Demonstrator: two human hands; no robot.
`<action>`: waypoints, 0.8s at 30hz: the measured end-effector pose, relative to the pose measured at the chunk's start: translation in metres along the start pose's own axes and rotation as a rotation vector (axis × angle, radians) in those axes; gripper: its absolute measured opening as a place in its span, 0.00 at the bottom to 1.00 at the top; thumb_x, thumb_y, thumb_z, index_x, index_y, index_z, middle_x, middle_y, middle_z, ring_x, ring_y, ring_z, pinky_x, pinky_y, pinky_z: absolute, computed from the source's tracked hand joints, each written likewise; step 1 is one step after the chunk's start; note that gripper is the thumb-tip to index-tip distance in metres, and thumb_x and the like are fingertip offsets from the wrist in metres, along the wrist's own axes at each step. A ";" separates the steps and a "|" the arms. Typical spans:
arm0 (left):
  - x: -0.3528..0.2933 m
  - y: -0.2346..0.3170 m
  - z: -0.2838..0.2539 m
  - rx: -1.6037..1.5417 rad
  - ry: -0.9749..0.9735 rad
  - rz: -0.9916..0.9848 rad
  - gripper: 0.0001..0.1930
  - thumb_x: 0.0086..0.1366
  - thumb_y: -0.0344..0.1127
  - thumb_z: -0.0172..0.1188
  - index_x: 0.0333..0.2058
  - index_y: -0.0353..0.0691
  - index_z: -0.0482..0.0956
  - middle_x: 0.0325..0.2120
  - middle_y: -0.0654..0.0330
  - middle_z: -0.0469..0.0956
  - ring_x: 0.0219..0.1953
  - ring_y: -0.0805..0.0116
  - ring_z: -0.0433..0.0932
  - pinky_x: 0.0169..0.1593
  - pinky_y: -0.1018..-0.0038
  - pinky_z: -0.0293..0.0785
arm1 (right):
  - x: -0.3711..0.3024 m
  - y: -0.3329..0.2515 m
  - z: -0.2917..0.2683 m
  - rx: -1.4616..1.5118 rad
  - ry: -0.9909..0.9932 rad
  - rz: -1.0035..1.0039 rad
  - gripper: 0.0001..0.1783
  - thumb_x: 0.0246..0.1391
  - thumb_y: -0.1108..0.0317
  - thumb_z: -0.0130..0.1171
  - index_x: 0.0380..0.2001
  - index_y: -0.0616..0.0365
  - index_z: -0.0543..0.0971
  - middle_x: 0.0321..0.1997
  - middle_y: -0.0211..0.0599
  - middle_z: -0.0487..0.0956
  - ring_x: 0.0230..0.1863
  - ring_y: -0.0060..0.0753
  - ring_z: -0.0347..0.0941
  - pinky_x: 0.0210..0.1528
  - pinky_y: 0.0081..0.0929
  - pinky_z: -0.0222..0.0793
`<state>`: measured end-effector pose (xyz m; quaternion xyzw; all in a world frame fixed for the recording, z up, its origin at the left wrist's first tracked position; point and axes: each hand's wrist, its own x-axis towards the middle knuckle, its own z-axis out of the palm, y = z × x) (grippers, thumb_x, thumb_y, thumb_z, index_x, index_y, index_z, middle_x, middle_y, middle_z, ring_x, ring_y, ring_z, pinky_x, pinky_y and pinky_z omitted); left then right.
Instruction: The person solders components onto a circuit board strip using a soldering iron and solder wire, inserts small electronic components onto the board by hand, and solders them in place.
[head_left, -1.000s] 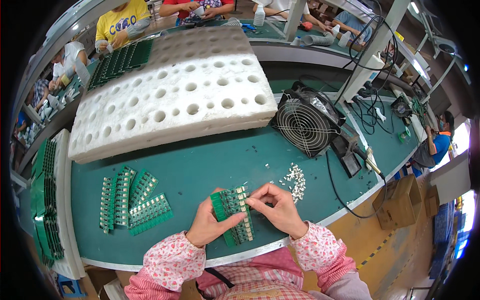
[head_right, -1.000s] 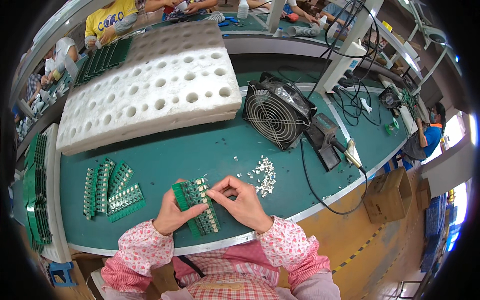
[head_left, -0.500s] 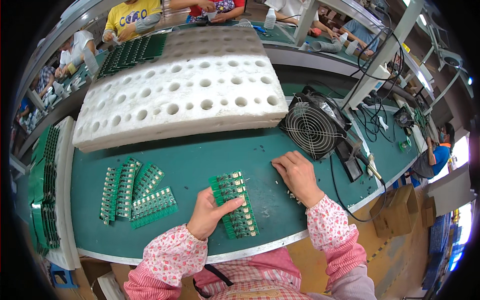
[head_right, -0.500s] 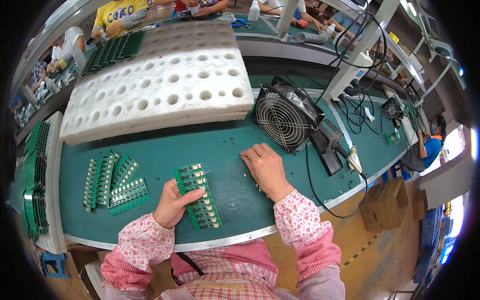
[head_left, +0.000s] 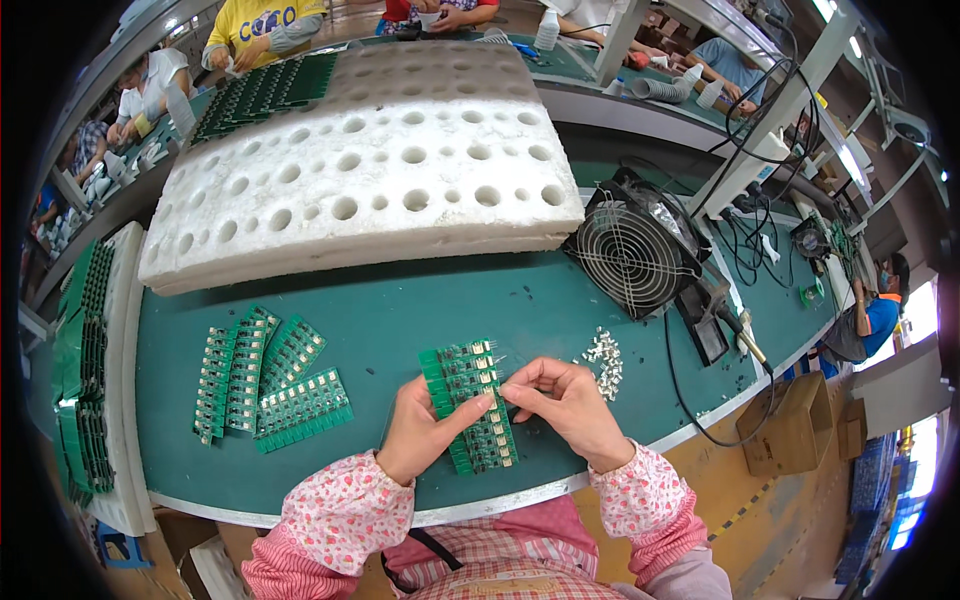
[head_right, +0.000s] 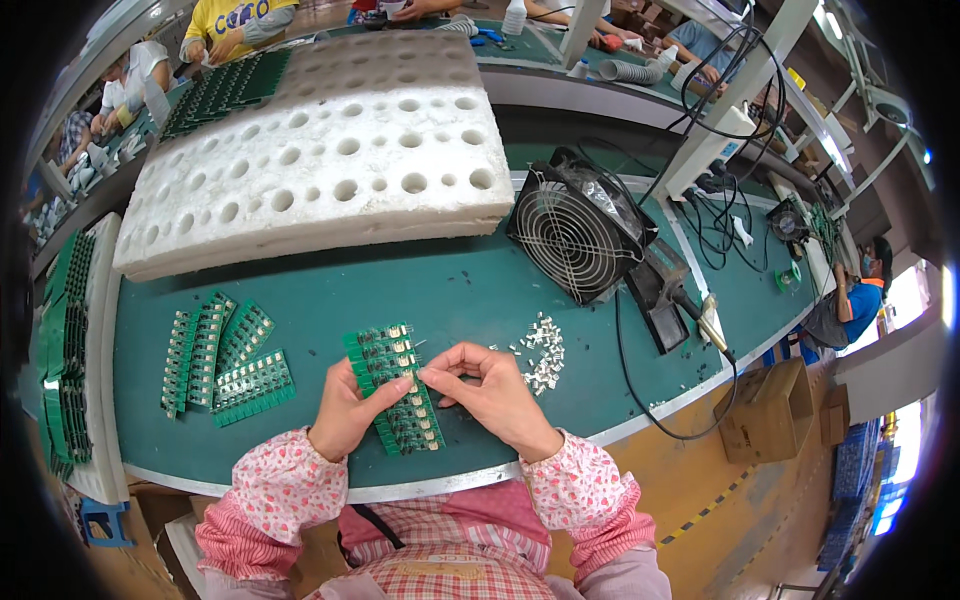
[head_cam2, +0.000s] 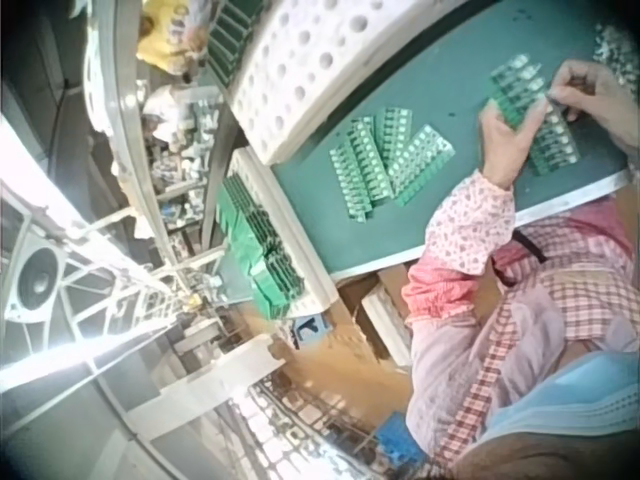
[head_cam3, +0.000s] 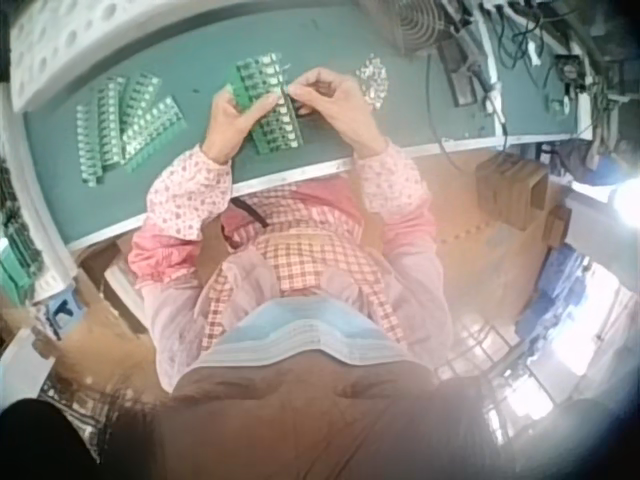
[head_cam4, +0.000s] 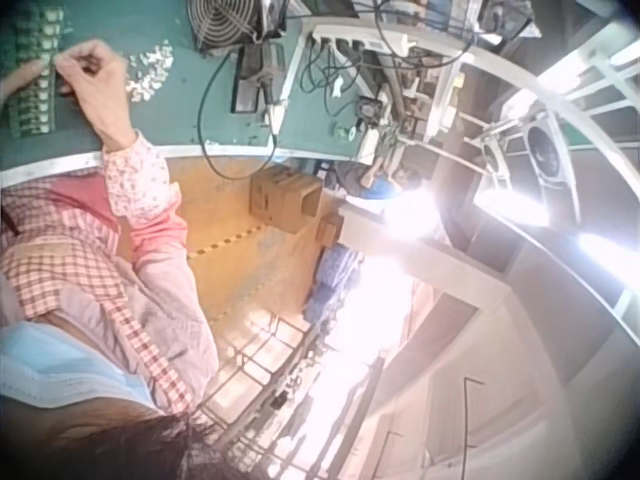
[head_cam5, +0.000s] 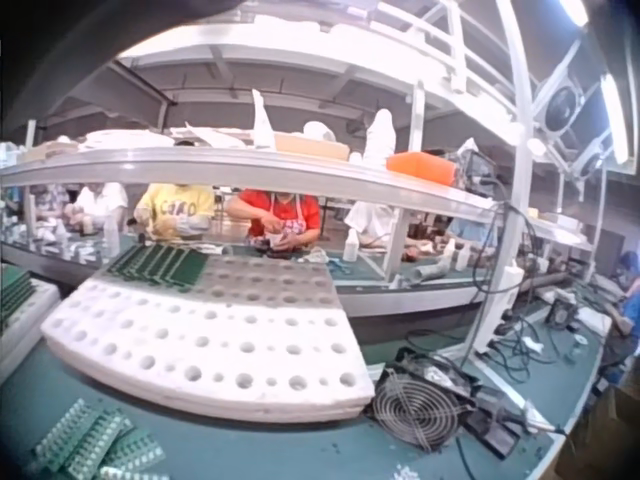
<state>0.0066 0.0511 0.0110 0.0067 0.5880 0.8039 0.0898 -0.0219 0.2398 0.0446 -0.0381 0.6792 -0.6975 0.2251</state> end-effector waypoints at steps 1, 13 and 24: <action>0.000 0.000 0.000 0.000 0.001 0.001 0.12 0.60 0.28 0.63 0.42 0.34 0.76 0.36 0.62 0.80 0.36 0.78 0.78 0.40 0.78 0.76 | 0.000 0.001 0.000 0.010 0.006 0.000 0.07 0.55 0.70 0.61 0.32 0.64 0.78 0.32 0.30 0.79 0.32 0.17 0.73 0.34 0.16 0.71; -0.003 0.006 0.007 0.230 0.010 0.172 0.14 0.53 0.26 0.68 0.40 0.36 0.77 0.32 0.64 0.80 0.34 0.78 0.77 0.38 0.78 0.76 | -0.002 0.025 0.011 0.147 0.048 -0.185 0.07 0.56 0.74 0.60 0.35 0.65 0.73 0.36 0.36 0.79 0.38 0.18 0.75 0.42 0.17 0.73; -0.002 0.006 0.005 0.025 0.019 -0.007 0.15 0.56 0.26 0.66 0.43 0.34 0.75 0.35 0.63 0.80 0.36 0.78 0.77 0.40 0.78 0.76 | -0.001 0.019 -0.013 -0.166 0.301 -0.283 0.11 0.54 0.72 0.61 0.40 0.62 0.76 0.35 0.33 0.79 0.38 0.21 0.74 0.42 0.21 0.70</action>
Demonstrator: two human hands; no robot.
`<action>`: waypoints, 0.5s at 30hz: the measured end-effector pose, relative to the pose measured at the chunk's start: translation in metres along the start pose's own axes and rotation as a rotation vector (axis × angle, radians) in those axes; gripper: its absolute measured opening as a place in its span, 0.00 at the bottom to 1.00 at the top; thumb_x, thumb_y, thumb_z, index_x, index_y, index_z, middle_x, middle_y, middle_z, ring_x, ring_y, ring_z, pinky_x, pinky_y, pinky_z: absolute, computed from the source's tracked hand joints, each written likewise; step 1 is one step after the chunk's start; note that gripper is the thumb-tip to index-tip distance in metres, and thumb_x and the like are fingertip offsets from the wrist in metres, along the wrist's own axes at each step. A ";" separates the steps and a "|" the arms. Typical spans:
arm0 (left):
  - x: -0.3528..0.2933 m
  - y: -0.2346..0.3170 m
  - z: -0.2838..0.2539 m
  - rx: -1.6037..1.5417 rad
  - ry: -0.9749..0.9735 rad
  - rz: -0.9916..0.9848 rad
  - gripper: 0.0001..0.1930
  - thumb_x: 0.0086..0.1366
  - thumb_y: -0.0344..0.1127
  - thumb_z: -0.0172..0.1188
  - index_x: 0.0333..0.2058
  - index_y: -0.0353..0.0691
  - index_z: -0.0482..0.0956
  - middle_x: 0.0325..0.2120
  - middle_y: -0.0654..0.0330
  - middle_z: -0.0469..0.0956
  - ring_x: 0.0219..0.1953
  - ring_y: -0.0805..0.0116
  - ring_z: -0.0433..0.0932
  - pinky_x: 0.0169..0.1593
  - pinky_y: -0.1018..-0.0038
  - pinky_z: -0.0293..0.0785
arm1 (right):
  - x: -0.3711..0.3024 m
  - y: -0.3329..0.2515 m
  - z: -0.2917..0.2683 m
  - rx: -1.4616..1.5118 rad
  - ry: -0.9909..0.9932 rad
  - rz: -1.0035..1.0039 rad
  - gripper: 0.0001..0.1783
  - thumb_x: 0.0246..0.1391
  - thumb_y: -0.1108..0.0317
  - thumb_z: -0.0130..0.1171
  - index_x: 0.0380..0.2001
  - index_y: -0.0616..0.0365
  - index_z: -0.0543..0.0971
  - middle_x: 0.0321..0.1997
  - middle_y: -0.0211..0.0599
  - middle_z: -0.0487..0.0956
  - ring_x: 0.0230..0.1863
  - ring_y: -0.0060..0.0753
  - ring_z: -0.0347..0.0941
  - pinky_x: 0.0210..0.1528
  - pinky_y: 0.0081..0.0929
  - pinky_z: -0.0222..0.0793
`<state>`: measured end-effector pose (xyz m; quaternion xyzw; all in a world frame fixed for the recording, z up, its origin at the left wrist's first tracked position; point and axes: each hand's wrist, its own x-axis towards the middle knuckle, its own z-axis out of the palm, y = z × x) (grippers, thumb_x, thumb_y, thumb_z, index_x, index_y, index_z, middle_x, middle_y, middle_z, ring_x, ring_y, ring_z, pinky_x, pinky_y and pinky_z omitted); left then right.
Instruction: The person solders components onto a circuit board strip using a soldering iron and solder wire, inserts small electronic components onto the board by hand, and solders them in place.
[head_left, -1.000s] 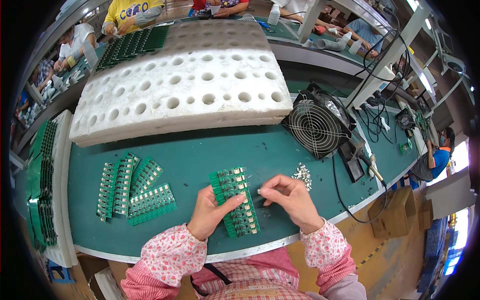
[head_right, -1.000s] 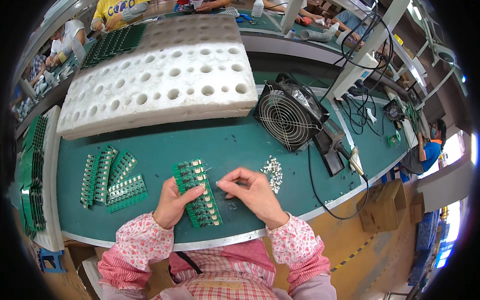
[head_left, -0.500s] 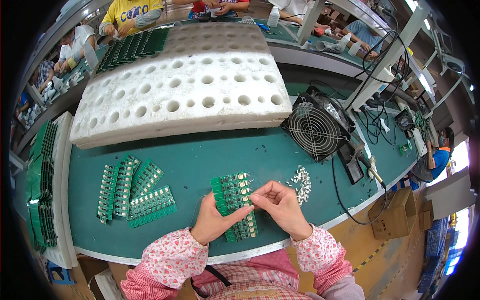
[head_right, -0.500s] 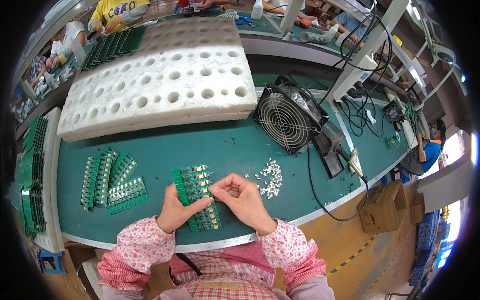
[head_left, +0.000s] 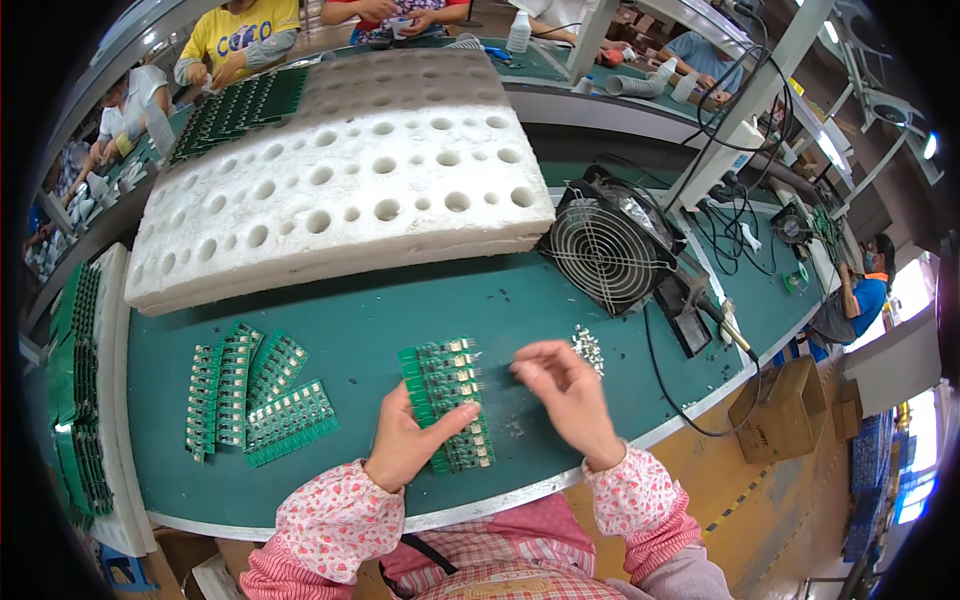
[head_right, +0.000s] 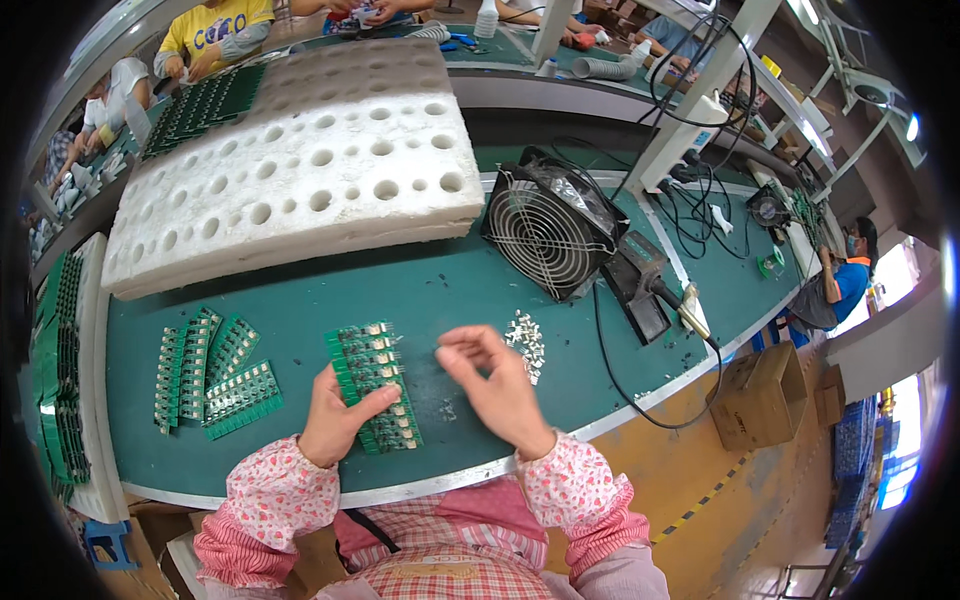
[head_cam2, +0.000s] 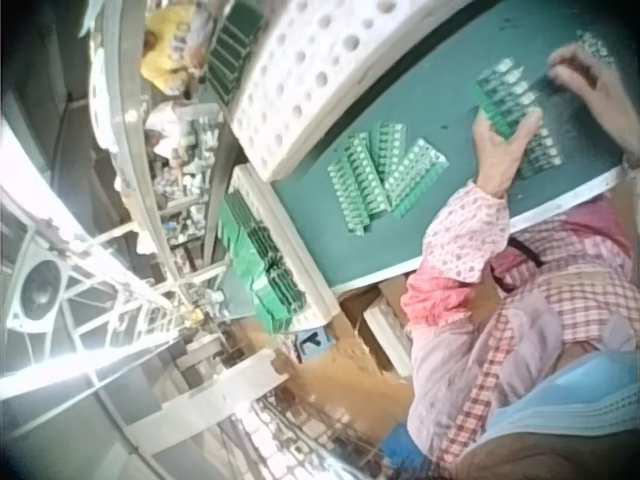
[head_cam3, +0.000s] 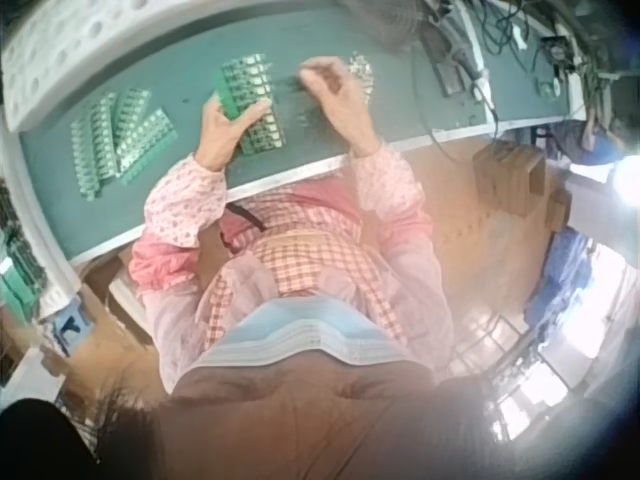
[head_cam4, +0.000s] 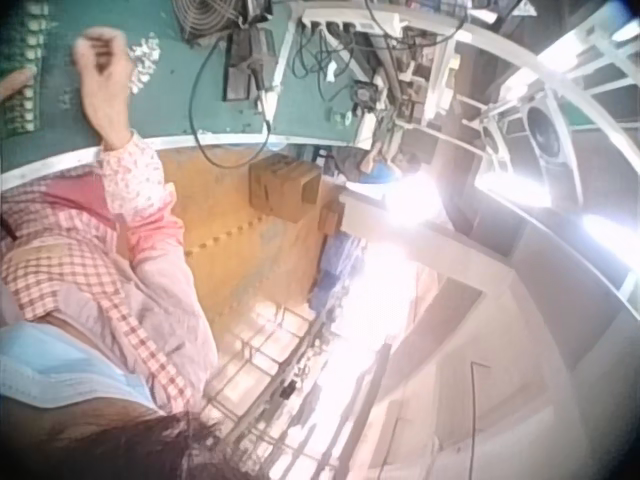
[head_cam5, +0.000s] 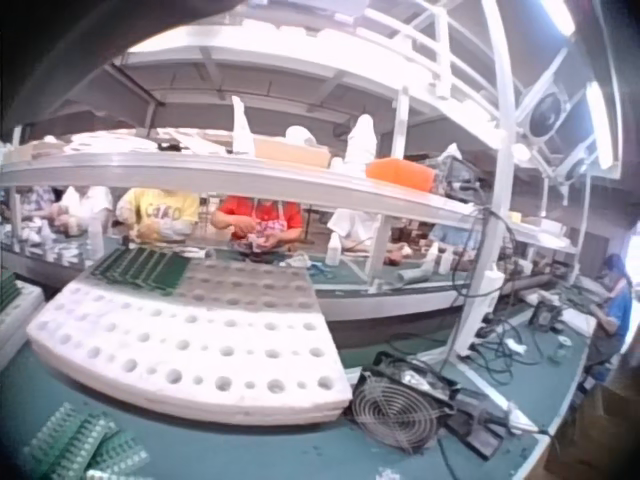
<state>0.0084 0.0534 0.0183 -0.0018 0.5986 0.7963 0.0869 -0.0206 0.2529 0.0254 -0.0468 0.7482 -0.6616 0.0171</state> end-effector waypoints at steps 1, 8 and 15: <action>-0.001 0.001 -0.001 -0.009 0.021 0.003 0.15 0.57 0.26 0.66 0.43 0.35 0.75 0.35 0.63 0.79 0.35 0.77 0.77 0.39 0.77 0.76 | 0.003 -0.004 -0.010 -0.224 0.082 -0.135 0.09 0.52 0.73 0.62 0.37 0.61 0.78 0.34 0.35 0.79 0.37 0.26 0.74 0.41 0.23 0.70; 0.004 -0.001 0.002 -0.096 0.024 -0.032 0.16 0.57 0.25 0.65 0.44 0.35 0.74 0.35 0.63 0.79 0.34 0.77 0.77 0.38 0.77 0.76 | 0.004 0.006 -0.057 -0.887 0.044 -0.503 0.10 0.45 0.71 0.65 0.34 0.54 0.81 0.34 0.32 0.79 0.39 0.37 0.71 0.46 0.33 0.64; 0.004 0.001 0.006 -0.078 0.080 -0.056 0.17 0.54 0.23 0.66 0.42 0.35 0.73 0.33 0.63 0.78 0.33 0.75 0.77 0.38 0.77 0.76 | 0.015 0.021 -0.044 -1.120 -0.001 -0.735 0.08 0.43 0.67 0.64 0.28 0.54 0.78 0.31 0.31 0.74 0.38 0.36 0.69 0.45 0.35 0.66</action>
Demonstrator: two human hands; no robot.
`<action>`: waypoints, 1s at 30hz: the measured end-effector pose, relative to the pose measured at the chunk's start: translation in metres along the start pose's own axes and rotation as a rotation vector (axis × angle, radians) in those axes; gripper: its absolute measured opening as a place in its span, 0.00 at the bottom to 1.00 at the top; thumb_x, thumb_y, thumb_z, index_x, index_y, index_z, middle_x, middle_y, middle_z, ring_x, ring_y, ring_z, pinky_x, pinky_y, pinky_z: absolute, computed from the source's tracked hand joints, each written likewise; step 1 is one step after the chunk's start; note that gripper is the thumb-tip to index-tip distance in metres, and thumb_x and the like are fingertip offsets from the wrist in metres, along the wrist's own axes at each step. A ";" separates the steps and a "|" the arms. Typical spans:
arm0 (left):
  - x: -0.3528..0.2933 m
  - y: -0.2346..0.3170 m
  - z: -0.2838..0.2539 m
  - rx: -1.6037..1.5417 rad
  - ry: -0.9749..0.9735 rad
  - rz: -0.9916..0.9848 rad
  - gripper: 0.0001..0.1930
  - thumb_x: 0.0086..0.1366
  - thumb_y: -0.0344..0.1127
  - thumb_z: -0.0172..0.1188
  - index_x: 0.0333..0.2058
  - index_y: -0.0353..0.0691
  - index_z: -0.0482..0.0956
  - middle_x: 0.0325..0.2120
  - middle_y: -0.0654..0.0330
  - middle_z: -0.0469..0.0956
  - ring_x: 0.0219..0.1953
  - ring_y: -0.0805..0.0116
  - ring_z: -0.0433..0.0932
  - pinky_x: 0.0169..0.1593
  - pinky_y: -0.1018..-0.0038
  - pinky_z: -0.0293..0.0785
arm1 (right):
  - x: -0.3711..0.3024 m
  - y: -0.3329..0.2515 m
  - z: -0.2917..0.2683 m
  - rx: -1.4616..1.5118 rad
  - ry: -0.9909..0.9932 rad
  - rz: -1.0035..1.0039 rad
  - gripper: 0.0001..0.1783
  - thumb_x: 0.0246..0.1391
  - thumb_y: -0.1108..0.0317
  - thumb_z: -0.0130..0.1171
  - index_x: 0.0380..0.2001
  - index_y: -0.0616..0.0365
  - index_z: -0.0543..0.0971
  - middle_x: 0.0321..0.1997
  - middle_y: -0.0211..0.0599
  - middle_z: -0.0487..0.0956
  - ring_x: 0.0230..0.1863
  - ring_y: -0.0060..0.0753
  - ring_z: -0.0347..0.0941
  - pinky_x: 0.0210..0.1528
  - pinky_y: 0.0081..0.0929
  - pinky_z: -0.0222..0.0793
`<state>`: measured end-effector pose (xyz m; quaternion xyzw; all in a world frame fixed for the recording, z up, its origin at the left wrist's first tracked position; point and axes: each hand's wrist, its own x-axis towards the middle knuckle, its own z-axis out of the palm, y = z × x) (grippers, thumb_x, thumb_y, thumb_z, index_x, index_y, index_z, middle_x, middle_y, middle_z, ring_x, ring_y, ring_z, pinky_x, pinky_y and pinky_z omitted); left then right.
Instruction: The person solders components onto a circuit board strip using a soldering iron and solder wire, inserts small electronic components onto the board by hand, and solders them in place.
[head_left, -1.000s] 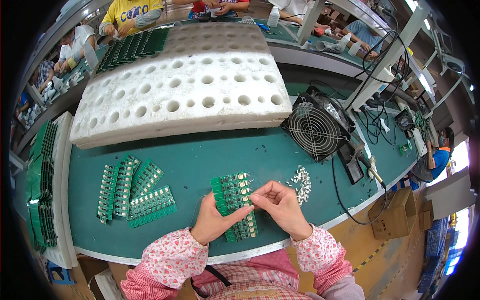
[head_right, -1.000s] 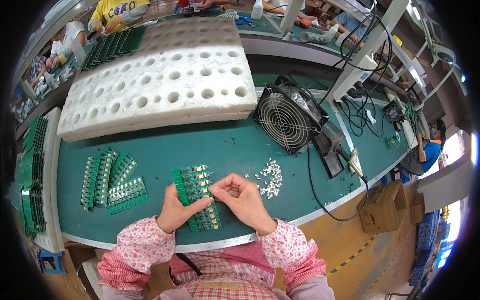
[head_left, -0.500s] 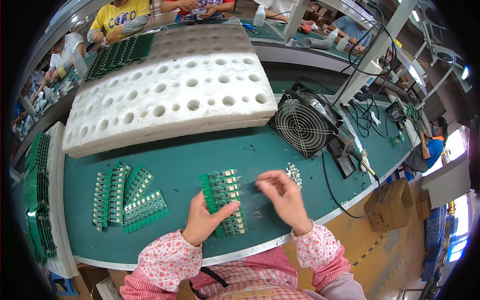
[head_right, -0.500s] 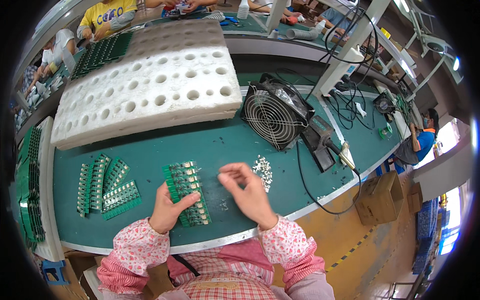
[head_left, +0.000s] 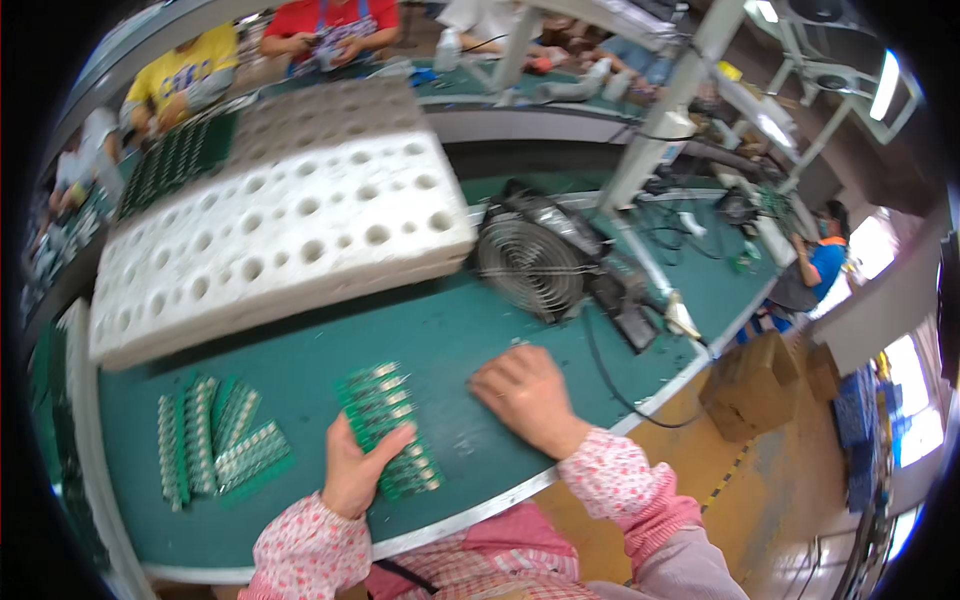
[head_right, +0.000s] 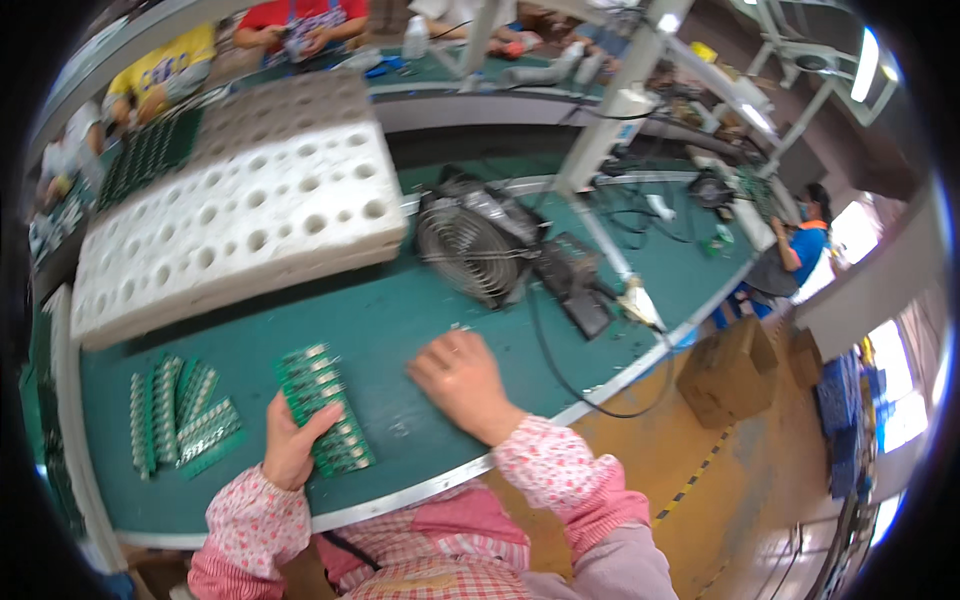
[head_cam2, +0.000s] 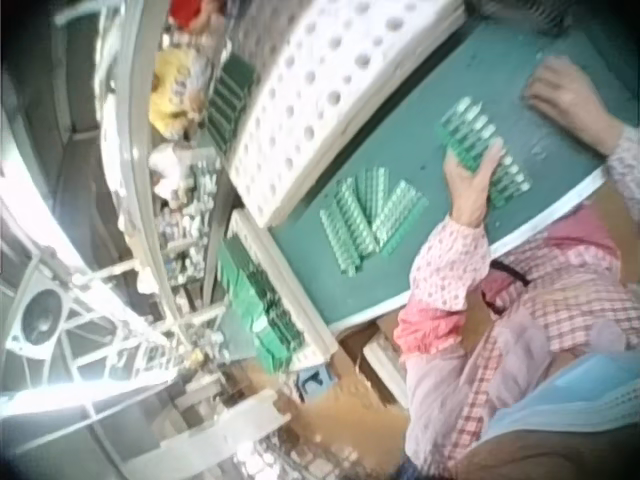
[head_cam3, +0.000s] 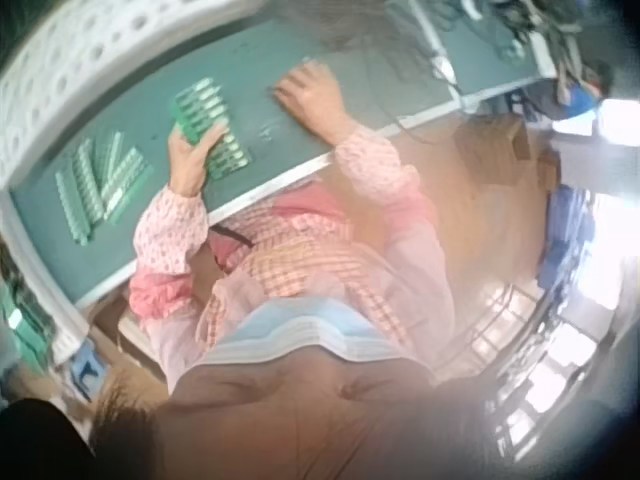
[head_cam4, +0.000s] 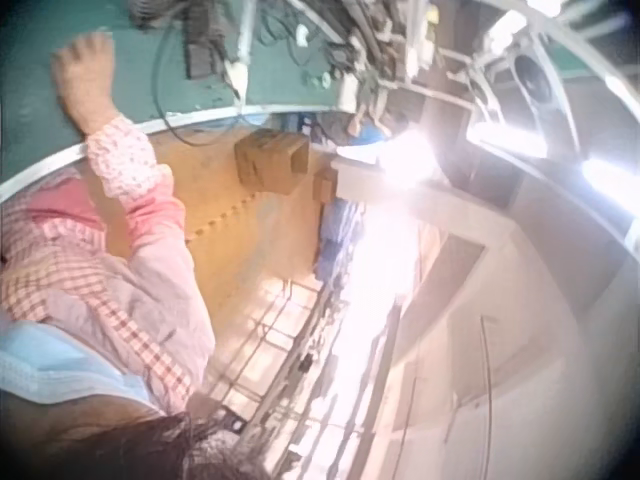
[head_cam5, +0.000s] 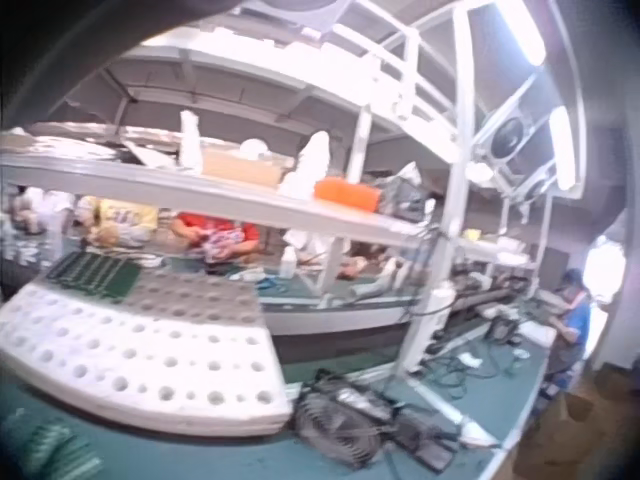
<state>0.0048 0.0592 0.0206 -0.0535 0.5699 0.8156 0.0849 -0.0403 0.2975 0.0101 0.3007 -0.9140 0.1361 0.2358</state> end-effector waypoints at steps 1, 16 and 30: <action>-0.002 0.002 0.000 0.006 -0.005 -0.002 0.17 0.54 0.23 0.65 0.43 0.36 0.72 0.33 0.64 0.77 0.33 0.75 0.76 0.38 0.77 0.75 | 0.001 -0.002 0.004 -0.031 -0.006 -0.039 0.08 0.42 0.67 0.64 0.27 0.55 0.77 0.30 0.32 0.73 0.38 0.36 0.69 0.45 0.35 0.66; -0.003 0.001 0.001 -0.002 -0.035 0.010 0.16 0.57 0.24 0.63 0.44 0.35 0.71 0.35 0.64 0.76 0.35 0.75 0.76 0.40 0.76 0.74 | 0.018 -0.015 0.002 0.206 0.064 0.038 0.06 0.41 0.70 0.67 0.25 0.54 0.81 0.29 0.32 0.77 0.32 0.37 0.72 0.35 0.32 0.68; -0.002 -0.009 -0.010 0.031 -0.064 0.072 0.13 0.59 0.28 0.64 0.41 0.34 0.76 0.36 0.62 0.80 0.36 0.78 0.78 0.40 0.78 0.76 | 0.016 -0.080 0.005 1.506 -0.147 0.920 0.06 0.56 0.71 0.60 0.32 0.63 0.78 0.39 0.31 0.76 0.36 0.18 0.73 0.33 0.16 0.74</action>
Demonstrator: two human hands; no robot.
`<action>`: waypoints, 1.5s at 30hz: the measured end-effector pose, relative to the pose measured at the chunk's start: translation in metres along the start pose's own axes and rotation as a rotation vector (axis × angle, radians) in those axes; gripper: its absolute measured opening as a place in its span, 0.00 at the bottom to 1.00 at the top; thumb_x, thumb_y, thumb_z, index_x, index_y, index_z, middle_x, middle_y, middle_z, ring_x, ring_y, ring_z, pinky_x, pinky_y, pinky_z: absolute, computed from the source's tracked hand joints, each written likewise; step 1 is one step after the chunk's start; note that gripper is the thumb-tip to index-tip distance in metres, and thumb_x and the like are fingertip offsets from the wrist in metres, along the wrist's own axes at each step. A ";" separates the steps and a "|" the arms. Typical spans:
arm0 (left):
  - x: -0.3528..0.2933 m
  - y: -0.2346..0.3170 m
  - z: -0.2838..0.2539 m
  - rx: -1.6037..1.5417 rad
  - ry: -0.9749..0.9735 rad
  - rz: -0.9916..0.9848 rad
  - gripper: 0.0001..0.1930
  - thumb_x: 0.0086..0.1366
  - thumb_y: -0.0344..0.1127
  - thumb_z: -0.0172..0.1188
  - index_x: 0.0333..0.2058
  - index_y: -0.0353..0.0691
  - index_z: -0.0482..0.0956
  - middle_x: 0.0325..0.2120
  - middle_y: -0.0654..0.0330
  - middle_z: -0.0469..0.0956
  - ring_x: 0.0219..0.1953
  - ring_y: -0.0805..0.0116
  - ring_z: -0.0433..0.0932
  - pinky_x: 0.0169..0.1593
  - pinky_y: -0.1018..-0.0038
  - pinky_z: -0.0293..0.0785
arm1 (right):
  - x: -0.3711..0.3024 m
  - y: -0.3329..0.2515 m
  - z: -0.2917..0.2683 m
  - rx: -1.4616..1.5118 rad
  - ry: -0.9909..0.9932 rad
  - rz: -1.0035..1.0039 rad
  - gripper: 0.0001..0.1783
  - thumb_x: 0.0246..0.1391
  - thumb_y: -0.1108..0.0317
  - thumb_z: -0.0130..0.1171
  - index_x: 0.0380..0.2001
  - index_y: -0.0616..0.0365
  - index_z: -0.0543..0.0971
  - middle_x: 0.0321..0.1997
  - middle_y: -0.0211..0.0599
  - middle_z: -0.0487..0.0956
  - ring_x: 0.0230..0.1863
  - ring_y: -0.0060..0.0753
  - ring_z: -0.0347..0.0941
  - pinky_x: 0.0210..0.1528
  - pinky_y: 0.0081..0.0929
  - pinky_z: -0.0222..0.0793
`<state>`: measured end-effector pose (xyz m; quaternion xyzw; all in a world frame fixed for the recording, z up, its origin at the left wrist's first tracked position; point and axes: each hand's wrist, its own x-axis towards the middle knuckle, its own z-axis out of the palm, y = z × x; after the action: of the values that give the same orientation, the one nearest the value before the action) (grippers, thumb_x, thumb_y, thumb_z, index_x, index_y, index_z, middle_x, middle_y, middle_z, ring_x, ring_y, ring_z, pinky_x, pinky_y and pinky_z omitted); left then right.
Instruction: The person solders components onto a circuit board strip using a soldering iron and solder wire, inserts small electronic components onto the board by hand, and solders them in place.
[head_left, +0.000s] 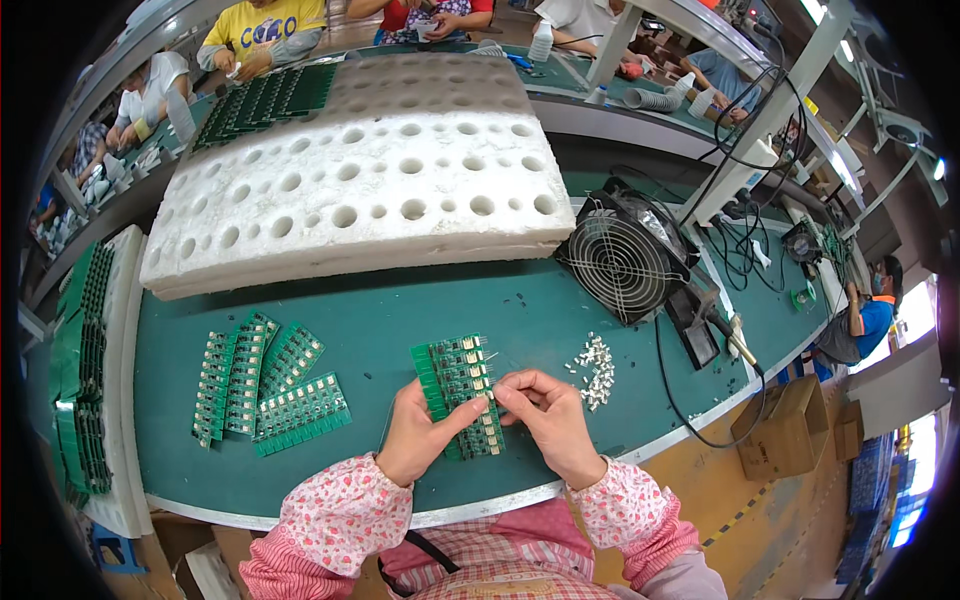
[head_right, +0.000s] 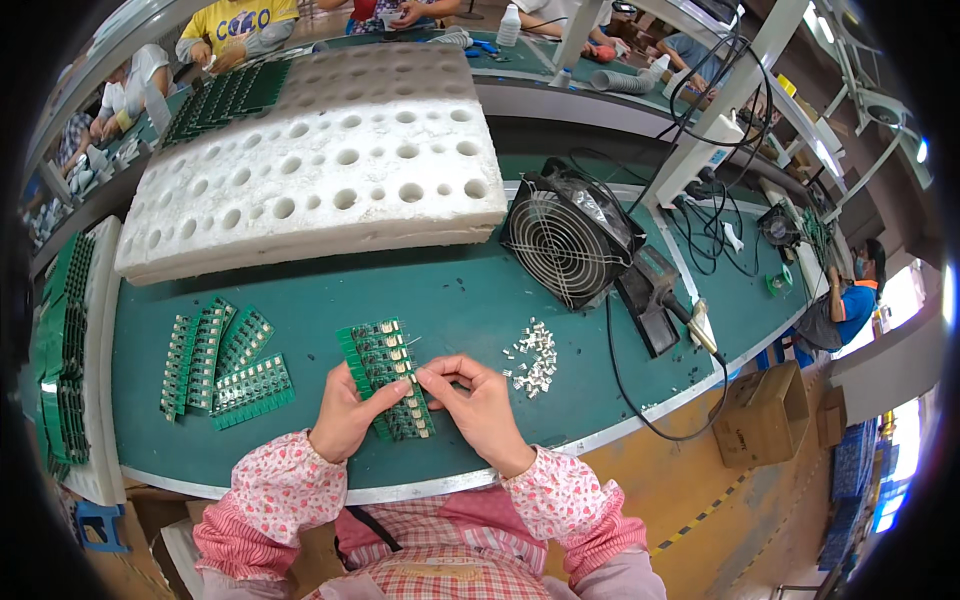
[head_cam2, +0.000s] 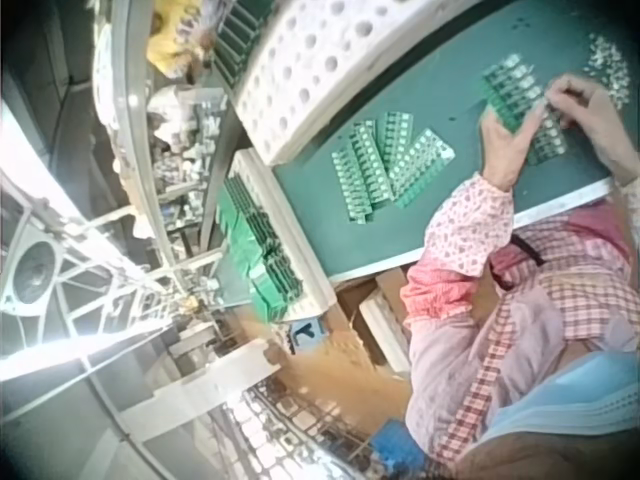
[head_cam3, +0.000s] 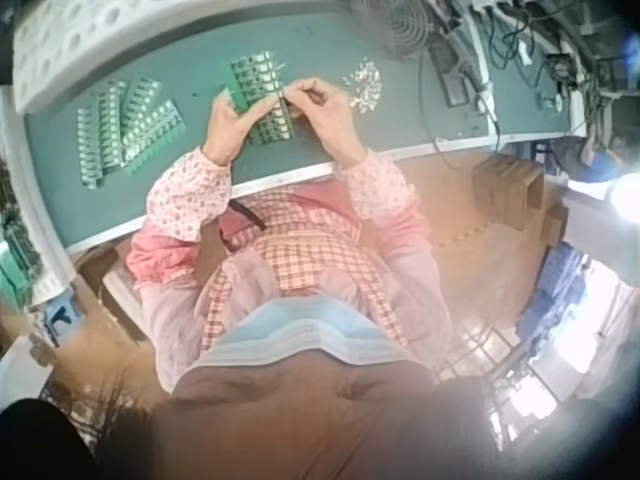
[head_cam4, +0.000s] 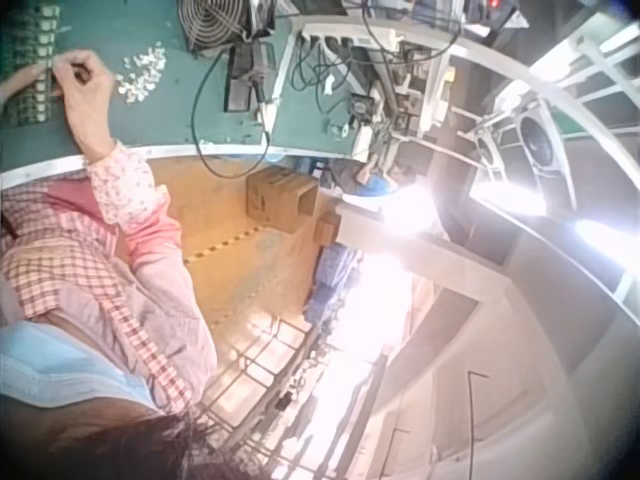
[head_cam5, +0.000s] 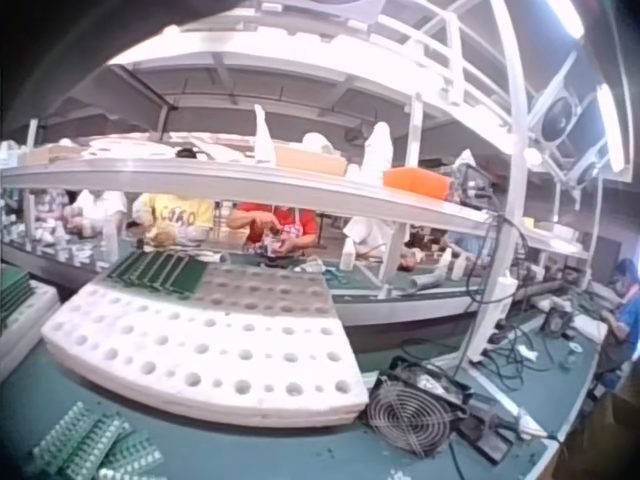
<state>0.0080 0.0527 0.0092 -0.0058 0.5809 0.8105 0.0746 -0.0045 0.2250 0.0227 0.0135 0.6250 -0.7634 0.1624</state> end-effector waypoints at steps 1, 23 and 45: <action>0.000 -0.001 0.000 -0.005 0.000 -0.001 0.13 0.58 0.28 0.65 0.41 0.34 0.76 0.36 0.62 0.80 0.36 0.78 0.78 0.41 0.78 0.76 | -0.001 0.003 0.001 -0.015 0.020 -0.033 0.07 0.57 0.70 0.59 0.34 0.63 0.76 0.37 0.30 0.76 0.36 0.17 0.73 0.35 0.16 0.74; -0.002 0.002 0.010 0.089 -0.034 0.005 0.13 0.57 0.26 0.65 0.41 0.34 0.76 0.36 0.62 0.80 0.36 0.78 0.77 0.41 0.78 0.75 | -0.011 0.012 0.014 -0.384 0.236 -0.351 0.09 0.59 0.71 0.55 0.37 0.66 0.69 0.31 0.34 0.75 0.32 0.20 0.72 0.36 0.20 0.69; -0.002 0.003 0.007 -0.076 0.015 -0.058 0.15 0.58 0.26 0.64 0.44 0.34 0.72 0.36 0.62 0.79 0.35 0.76 0.78 0.39 0.76 0.77 | 0.004 -0.029 -0.050 -0.976 0.228 -0.525 0.05 0.51 0.72 0.62 0.28 0.62 0.77 0.31 0.36 0.78 0.33 0.35 0.74 0.37 0.27 0.70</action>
<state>0.0105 0.0581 0.0149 -0.0316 0.5500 0.8293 0.0936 -0.0249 0.2770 0.0381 -0.1366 0.9015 -0.3946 -0.1141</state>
